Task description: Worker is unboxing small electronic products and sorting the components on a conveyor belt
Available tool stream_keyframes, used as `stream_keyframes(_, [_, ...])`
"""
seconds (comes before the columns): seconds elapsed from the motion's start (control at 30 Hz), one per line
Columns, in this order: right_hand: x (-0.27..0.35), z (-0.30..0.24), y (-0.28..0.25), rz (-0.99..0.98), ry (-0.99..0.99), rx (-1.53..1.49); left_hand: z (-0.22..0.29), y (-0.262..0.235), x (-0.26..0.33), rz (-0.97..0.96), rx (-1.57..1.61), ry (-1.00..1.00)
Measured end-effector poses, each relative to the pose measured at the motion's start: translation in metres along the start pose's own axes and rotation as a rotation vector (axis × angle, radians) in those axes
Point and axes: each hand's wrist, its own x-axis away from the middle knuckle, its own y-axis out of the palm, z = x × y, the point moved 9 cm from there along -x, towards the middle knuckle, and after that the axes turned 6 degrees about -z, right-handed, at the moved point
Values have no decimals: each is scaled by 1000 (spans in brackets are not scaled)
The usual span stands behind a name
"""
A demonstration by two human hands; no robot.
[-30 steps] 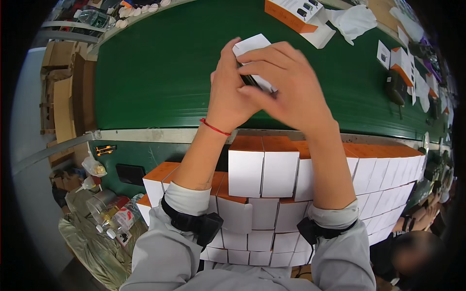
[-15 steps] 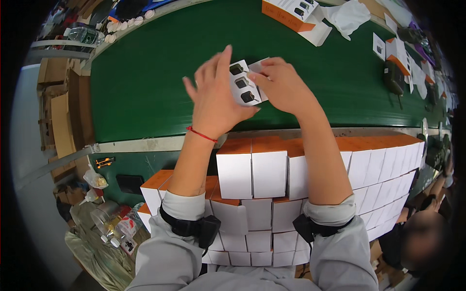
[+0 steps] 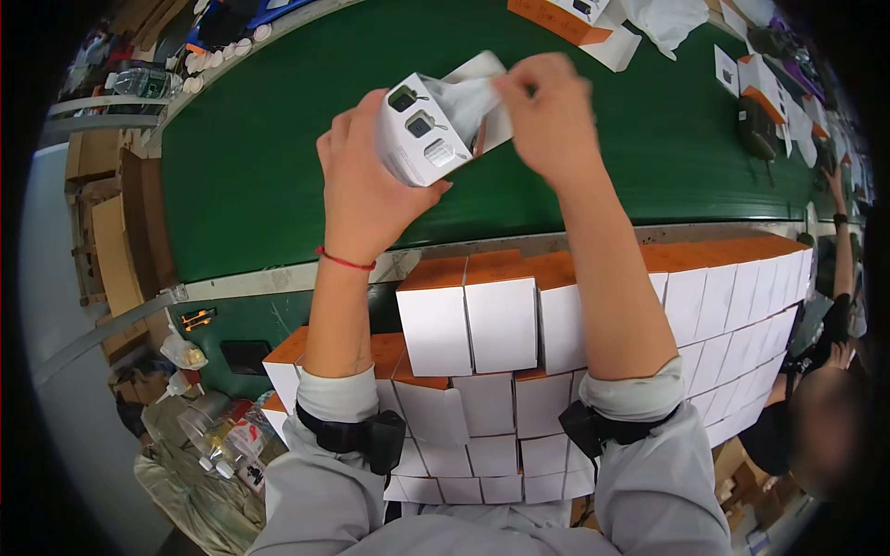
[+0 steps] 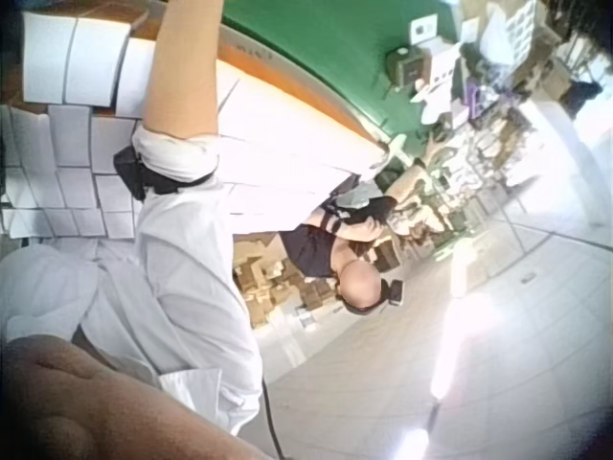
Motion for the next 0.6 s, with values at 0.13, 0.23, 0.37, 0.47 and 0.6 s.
stream_keyframes(0.13, [2, 22, -48, 243, 161, 471, -8, 2, 1, -59, -41, -132])
stream_keyframes(0.23, [12, 35, -84, 514, 213, 656, -4, 9, 4, -130, -180, -113])
stream_keyframes(0.37, [10, -10, -40, 155, 34, 439, 2, 6, 3, -112, -144, -68])
stream_keyframes(0.47, [12, 2, -13, -63, 102, 662, -4, 0, 4, -112, -175, -87])
stream_keyframes(0.6, [10, -6, -44, 239, 80, 630, -7, -9, 3, -47, -166, -70])
